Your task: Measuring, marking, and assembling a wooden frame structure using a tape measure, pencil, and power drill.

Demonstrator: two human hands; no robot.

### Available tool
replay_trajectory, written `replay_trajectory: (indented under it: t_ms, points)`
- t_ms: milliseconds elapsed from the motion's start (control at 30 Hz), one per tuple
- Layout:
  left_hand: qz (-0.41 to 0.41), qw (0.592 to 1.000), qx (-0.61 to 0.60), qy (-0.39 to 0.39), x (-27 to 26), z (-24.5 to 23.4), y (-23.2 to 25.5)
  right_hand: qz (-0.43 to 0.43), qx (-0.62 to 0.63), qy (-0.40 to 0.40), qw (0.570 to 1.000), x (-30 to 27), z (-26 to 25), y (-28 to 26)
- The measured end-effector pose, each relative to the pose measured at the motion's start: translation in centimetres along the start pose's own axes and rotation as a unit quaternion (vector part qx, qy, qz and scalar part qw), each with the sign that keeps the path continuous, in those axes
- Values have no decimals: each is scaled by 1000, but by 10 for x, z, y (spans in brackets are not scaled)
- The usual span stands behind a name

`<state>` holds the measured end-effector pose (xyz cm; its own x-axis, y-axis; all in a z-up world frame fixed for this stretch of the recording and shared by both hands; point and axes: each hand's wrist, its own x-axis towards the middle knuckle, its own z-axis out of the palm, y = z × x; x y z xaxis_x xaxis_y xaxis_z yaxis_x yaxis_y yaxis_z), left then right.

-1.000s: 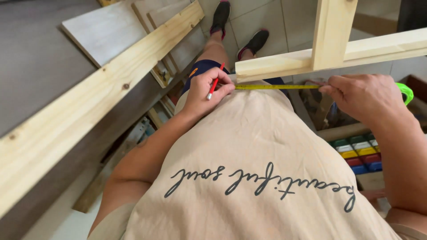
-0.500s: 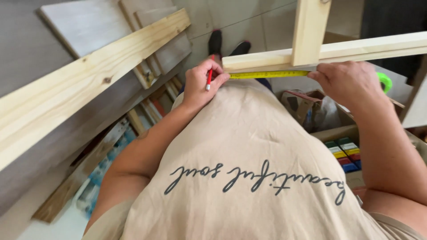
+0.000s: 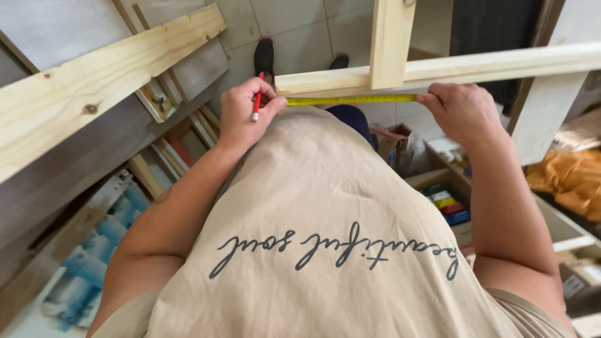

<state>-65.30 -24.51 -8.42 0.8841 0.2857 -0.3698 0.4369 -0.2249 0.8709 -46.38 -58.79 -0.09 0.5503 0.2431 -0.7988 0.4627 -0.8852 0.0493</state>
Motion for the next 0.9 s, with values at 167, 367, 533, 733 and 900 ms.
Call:
replay_trajectory:
  t_ms: [167, 367, 533, 733, 900]
  points:
    - [-46, 995, -54, 74, -11, 15, -12, -31, -70, 104, 992, 30, 36, 46]
    - [135, 960, 137, 201, -25, 21, 20, -63, -94, 102, 988, 46, 32, 37]
    - [234, 964, -60, 108, -23, 56, 52, -91, -93, 132, 983, 53, 40, 41]
    - [277, 955, -78, 77, -4, 119, 86, -105, -86, 137, 981, 53, 38, 41]
    - [299, 942, 125, 86, 19, 139, 79, -102, -70, 130, 984, 54, 39, 41]
